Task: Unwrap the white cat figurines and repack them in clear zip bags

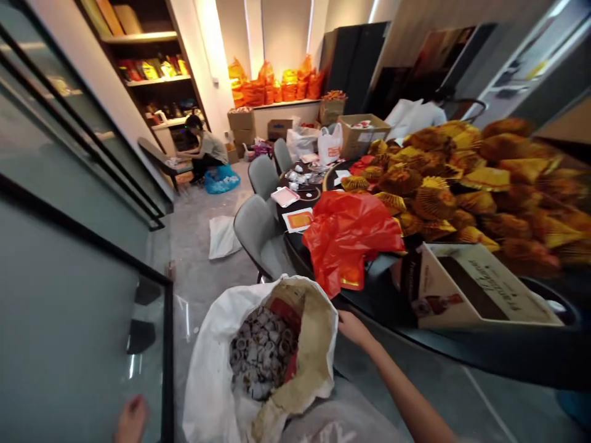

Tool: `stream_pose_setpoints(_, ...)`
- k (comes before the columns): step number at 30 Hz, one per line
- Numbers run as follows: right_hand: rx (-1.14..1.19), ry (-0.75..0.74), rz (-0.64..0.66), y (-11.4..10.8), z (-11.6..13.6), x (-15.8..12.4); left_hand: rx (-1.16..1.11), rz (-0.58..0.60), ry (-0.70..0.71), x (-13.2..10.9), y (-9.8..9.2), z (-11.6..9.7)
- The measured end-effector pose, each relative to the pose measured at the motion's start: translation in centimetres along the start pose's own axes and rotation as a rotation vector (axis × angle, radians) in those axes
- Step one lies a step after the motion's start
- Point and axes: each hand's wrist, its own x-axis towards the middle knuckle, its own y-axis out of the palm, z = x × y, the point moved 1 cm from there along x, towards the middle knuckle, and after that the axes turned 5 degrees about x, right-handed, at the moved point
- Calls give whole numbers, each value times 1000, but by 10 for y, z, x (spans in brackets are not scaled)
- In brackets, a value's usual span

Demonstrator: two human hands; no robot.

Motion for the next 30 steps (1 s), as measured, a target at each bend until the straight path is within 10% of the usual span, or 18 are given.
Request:
stream_pose_setpoints(4, 2, -194, 22, -13, 22, 27, -13, 44, 114, 79, 20, -122)
stream_pose_setpoints(7, 118, -374, -29, -35, 72, 89, -102, 190, 184, 83, 88, -216)
stream_pose_setpoints(10, 143, -491, -62, -66, 149, 185, -131, 415, 286, 67, 183, -289)
stream_pose_setpoints(14, -120, -248, -142, -93, 236, 346, -157, 606, 274, 52, 296, -372)
stream_pose_setpoints(20, -132, -13, -110, -84, 245, 538, -147, 1235, -5, 74, 413, -489)
stream_pose_setpoints(30, -109, -102, -277, -37, 211, 669, 86, 809, 236, 147, 607, -627)
